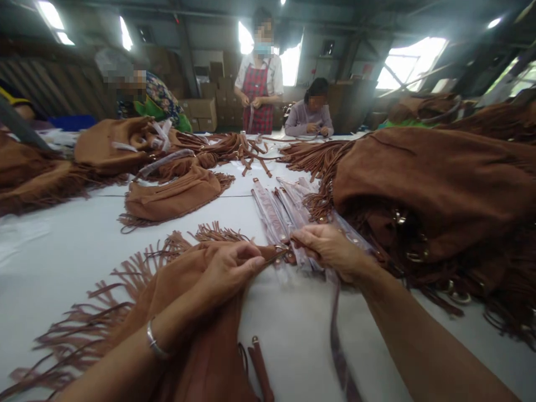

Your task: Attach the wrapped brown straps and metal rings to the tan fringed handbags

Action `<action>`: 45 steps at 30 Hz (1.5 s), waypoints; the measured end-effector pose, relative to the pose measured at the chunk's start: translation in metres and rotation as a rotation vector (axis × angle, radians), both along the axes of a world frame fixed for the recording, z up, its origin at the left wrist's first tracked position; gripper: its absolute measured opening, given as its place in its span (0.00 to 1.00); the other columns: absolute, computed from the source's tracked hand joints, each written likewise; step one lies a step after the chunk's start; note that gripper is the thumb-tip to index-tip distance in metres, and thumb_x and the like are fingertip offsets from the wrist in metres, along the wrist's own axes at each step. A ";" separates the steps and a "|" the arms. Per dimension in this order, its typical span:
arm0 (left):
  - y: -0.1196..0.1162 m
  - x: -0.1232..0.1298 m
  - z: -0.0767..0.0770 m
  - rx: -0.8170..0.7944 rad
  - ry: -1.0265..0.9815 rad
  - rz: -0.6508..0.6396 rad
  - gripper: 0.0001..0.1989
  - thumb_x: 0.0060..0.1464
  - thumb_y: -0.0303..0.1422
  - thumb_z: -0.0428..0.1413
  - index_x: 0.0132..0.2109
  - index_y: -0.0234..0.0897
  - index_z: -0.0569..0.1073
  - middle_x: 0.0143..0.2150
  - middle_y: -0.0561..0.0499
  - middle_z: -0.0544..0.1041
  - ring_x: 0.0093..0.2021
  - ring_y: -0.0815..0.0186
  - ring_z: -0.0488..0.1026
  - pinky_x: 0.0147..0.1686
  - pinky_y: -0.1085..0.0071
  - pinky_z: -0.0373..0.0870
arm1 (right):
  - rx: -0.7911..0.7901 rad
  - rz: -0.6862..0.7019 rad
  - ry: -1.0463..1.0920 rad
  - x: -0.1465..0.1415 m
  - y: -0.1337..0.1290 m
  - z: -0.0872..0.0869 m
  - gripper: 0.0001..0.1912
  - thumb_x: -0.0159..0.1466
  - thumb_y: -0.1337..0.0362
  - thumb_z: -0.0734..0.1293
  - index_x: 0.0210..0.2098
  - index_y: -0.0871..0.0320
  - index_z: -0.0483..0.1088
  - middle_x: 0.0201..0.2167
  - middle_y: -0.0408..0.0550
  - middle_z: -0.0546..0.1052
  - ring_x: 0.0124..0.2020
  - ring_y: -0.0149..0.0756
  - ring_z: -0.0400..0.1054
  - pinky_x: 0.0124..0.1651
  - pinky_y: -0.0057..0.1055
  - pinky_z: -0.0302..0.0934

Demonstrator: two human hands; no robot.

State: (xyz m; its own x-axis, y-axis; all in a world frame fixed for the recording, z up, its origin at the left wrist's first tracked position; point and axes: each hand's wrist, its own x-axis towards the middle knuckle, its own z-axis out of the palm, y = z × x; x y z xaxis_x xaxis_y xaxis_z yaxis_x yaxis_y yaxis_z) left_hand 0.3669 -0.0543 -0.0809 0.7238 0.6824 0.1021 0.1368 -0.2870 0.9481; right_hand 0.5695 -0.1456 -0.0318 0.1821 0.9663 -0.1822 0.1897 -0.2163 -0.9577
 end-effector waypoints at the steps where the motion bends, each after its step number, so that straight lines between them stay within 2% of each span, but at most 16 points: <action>1: 0.009 0.004 0.001 0.021 0.028 0.014 0.15 0.52 0.42 0.53 0.36 0.33 0.71 0.32 0.50 0.73 0.32 0.67 0.67 0.31 0.74 0.63 | -0.012 -0.002 -0.066 0.005 -0.008 -0.009 0.23 0.58 0.47 0.64 0.25 0.64 0.67 0.14 0.37 0.58 0.13 0.20 0.45 0.15 0.20 0.36; 3: 0.027 0.017 0.002 0.064 0.134 -0.040 0.15 0.51 0.42 0.53 0.37 0.33 0.71 0.32 0.50 0.73 0.32 0.67 0.67 0.30 0.74 0.63 | -0.045 -0.024 -0.086 0.010 -0.019 -0.030 0.23 0.56 0.46 0.65 0.23 0.63 0.65 0.14 0.37 0.59 0.14 0.21 0.47 0.15 0.20 0.37; 6: 0.052 0.045 0.000 0.068 0.329 -0.244 0.15 0.46 0.42 0.56 0.35 0.32 0.73 0.30 0.51 0.73 0.29 0.68 0.66 0.27 0.75 0.62 | -0.069 -0.096 0.005 0.011 -0.027 -0.063 0.24 0.55 0.44 0.64 0.23 0.60 0.61 0.14 0.36 0.58 0.13 0.21 0.45 0.15 0.21 0.36; 9: 0.064 0.070 -0.007 0.017 0.436 -0.362 0.16 0.42 0.43 0.59 0.32 0.32 0.75 0.25 0.53 0.72 0.25 0.70 0.64 0.24 0.76 0.59 | -0.034 -0.124 0.065 0.012 -0.028 -0.082 0.24 0.55 0.43 0.63 0.23 0.60 0.59 0.14 0.35 0.57 0.13 0.22 0.45 0.14 0.21 0.36; 13: 0.070 0.083 -0.011 -0.082 0.532 -0.493 0.18 0.41 0.45 0.59 0.30 0.33 0.75 0.25 0.52 0.72 0.25 0.69 0.64 0.24 0.76 0.61 | 0.020 -0.135 0.159 0.015 -0.031 -0.085 0.24 0.55 0.42 0.63 0.26 0.60 0.62 0.14 0.34 0.57 0.13 0.22 0.44 0.14 0.21 0.37; 16: 0.070 0.081 -0.002 -0.191 0.566 -0.622 0.18 0.42 0.46 0.59 0.32 0.33 0.75 0.28 0.50 0.73 0.29 0.66 0.67 0.29 0.73 0.65 | 0.062 -0.152 0.228 0.015 -0.030 -0.078 0.25 0.57 0.42 0.61 0.30 0.60 0.64 0.13 0.34 0.55 0.12 0.22 0.42 0.14 0.20 0.38; 18: 0.068 0.079 0.007 -0.229 0.564 -0.660 0.18 0.43 0.45 0.58 0.33 0.34 0.74 0.29 0.50 0.73 0.30 0.65 0.67 0.31 0.72 0.66 | 0.120 -0.177 0.262 0.012 -0.027 -0.073 0.24 0.59 0.43 0.60 0.34 0.61 0.65 0.14 0.34 0.55 0.13 0.22 0.42 0.15 0.20 0.38; 21: 0.056 0.075 0.016 -0.207 0.523 -0.645 0.17 0.45 0.45 0.57 0.35 0.35 0.70 0.28 0.53 0.68 0.28 0.68 0.64 0.29 0.73 0.64 | 0.248 -0.192 0.220 0.004 -0.020 -0.068 0.25 0.61 0.47 0.60 0.44 0.63 0.66 0.16 0.35 0.58 0.15 0.23 0.47 0.17 0.21 0.41; 23: 0.043 0.070 0.018 -0.149 0.487 -0.616 0.16 0.47 0.44 0.55 0.37 0.35 0.68 0.28 0.54 0.65 0.26 0.70 0.60 0.27 0.75 0.61 | 0.287 -0.148 0.082 -0.002 -0.017 -0.065 0.23 0.62 0.50 0.60 0.46 0.63 0.66 0.17 0.37 0.60 0.17 0.25 0.51 0.20 0.22 0.45; 26: 0.020 0.059 0.014 0.000 0.416 -0.515 0.13 0.50 0.41 0.53 0.37 0.36 0.65 0.28 0.56 0.61 0.28 0.71 0.56 0.28 0.75 0.57 | 0.277 -0.107 -0.139 -0.008 -0.018 -0.065 0.18 0.65 0.54 0.58 0.35 0.62 0.70 0.17 0.38 0.61 0.19 0.27 0.54 0.23 0.24 0.48; 28: 0.006 0.049 0.007 0.156 0.368 -0.404 0.10 0.53 0.38 0.51 0.36 0.36 0.62 0.28 0.56 0.59 0.29 0.70 0.55 0.28 0.75 0.56 | 0.264 -0.116 -0.195 -0.011 -0.023 -0.067 0.17 0.65 0.55 0.57 0.29 0.61 0.68 0.16 0.38 0.61 0.19 0.27 0.54 0.24 0.24 0.48; 31: -0.011 0.036 -0.004 0.316 0.329 -0.296 0.06 0.54 0.35 0.49 0.34 0.37 0.60 0.28 0.56 0.60 0.29 0.70 0.56 0.29 0.74 0.56 | 0.233 -0.087 -0.186 -0.014 -0.029 -0.073 0.18 0.65 0.55 0.57 0.25 0.60 0.64 0.16 0.37 0.60 0.19 0.27 0.54 0.24 0.24 0.49; 37: -0.020 0.027 -0.017 0.291 0.267 -0.232 0.05 0.54 0.32 0.49 0.33 0.37 0.59 0.29 0.56 0.60 0.29 0.70 0.58 0.30 0.73 0.56 | 0.153 -0.043 -0.067 -0.020 -0.034 -0.081 0.17 0.63 0.52 0.59 0.26 0.59 0.61 0.16 0.37 0.60 0.18 0.25 0.51 0.22 0.23 0.47; 42: -0.018 0.026 -0.019 0.314 0.277 -0.257 0.07 0.56 0.35 0.49 0.34 0.36 0.62 0.30 0.54 0.63 0.31 0.69 0.60 0.32 0.73 0.57 | 0.002 0.117 0.110 -0.015 -0.034 -0.083 0.20 0.60 0.48 0.61 0.25 0.60 0.61 0.15 0.36 0.58 0.16 0.23 0.47 0.18 0.21 0.40; 45: -0.018 0.026 -0.023 0.372 0.267 -0.240 0.06 0.55 0.34 0.50 0.33 0.36 0.63 0.30 0.53 0.64 0.31 0.68 0.60 0.32 0.72 0.57 | -0.075 0.169 0.120 -0.011 -0.034 -0.086 0.20 0.59 0.48 0.62 0.25 0.61 0.63 0.15 0.37 0.59 0.16 0.23 0.48 0.17 0.20 0.39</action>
